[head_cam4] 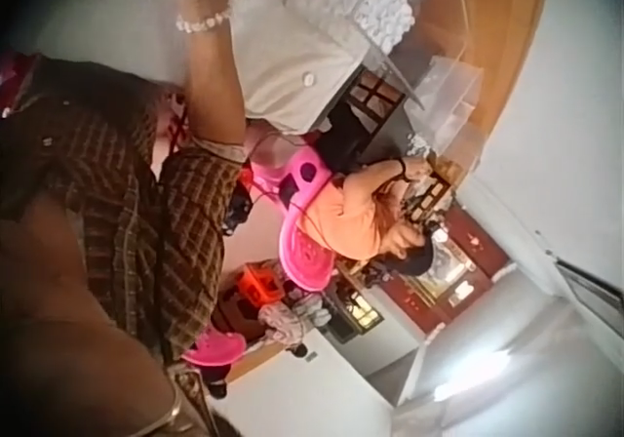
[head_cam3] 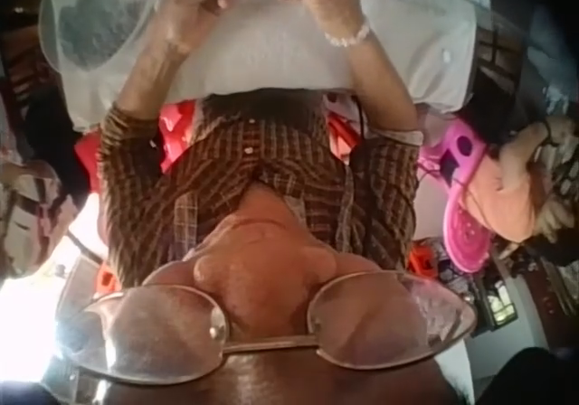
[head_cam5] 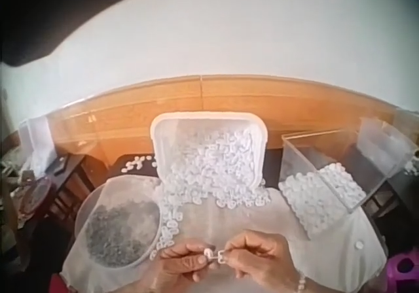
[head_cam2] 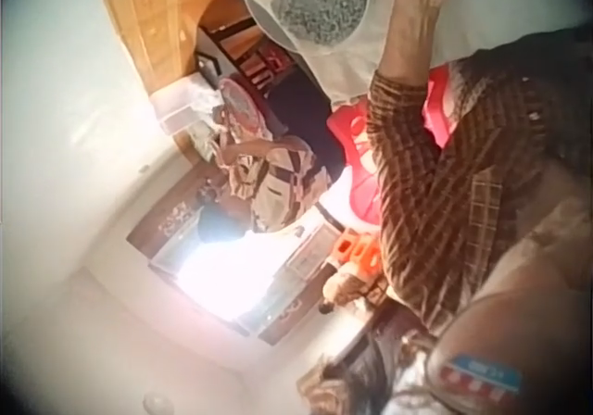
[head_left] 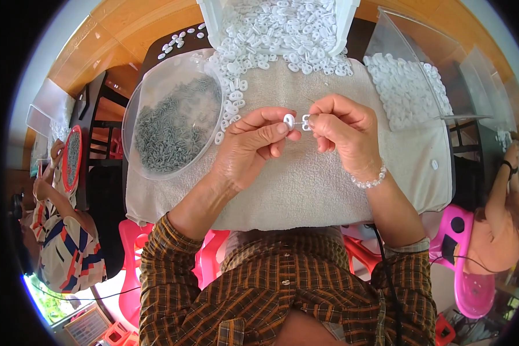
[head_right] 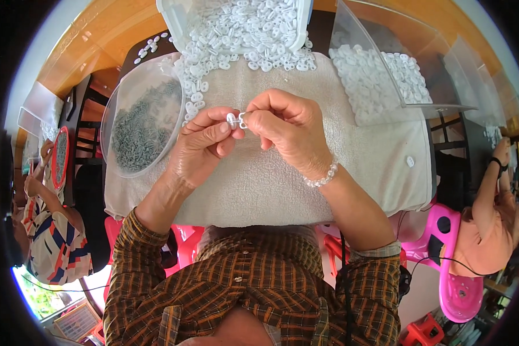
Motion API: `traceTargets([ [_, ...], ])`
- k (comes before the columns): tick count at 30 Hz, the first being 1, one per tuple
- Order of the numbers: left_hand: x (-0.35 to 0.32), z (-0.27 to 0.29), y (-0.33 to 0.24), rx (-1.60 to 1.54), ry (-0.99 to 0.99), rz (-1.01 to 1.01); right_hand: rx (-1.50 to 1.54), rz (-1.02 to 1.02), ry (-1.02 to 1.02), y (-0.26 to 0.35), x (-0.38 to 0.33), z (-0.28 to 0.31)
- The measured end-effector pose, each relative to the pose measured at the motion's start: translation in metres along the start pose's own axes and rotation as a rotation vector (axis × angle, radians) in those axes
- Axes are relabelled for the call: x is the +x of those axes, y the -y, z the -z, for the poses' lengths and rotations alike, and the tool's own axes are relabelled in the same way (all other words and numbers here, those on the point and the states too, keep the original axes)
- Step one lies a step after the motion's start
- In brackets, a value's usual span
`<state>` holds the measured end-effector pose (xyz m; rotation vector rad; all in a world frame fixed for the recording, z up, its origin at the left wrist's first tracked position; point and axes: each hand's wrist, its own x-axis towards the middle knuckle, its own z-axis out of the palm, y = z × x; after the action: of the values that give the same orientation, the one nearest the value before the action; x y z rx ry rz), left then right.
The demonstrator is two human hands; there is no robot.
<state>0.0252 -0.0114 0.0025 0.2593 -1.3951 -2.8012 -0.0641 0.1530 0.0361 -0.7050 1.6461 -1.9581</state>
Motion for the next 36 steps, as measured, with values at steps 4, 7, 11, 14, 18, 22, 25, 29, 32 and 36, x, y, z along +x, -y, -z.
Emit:
traceTargets([
  [4, -0.0020, 0.0007, -0.0026, -0.043, 0.006, 0.015, 0.026, -0.010, -0.023, 0.0004, 0.0009, 0.0017],
  [7, -0.0029, 0.0006, -0.0024, -0.059, 0.010, 0.009, -0.006, 0.013, -0.025, 0.0004, 0.0008, 0.0011],
  [11, -0.0026, -0.0017, -0.0021, -0.041, -0.004, -0.010, -0.027, 0.036, -0.030, -0.0014, 0.0014, 0.0021],
  [14, -0.0015, -0.0014, -0.0020, -0.093, -0.034, -0.025, -0.031, 0.037, -0.037, -0.0015, 0.0016, 0.0017],
  [18, -0.0001, 0.0041, -0.0045, -0.176, -0.010, -0.014, -0.059, 0.043, -0.037, -0.0003, 0.0009, 0.0012],
  [22, 0.0013, 0.0051, -0.0029, -0.117, -0.067, -0.040, -0.074, 0.052, -0.037, -0.0013, 0.0004, 0.0006],
  [25, -0.0002, 0.0048, -0.0015, -0.114, -0.043, -0.085, -0.110, 0.072, -0.031, -0.0020, -0.0003, -0.0009],
  [29, -0.0015, 0.0057, -0.0010, -0.122, -0.003, -0.136, -0.196, 0.132, -0.029, -0.0056, 0.0000, -0.0014],
  [32, -0.0016, 0.0054, -0.0009, -0.127, 0.012, -0.129, -0.295, 0.235, -0.018, -0.0089, 0.0001, 0.0003],
  [36, -0.0020, 0.0045, -0.0005, -0.118, 0.035, -0.117, -0.376, 0.317, -0.026, -0.0074, -0.0005, -0.0007],
])
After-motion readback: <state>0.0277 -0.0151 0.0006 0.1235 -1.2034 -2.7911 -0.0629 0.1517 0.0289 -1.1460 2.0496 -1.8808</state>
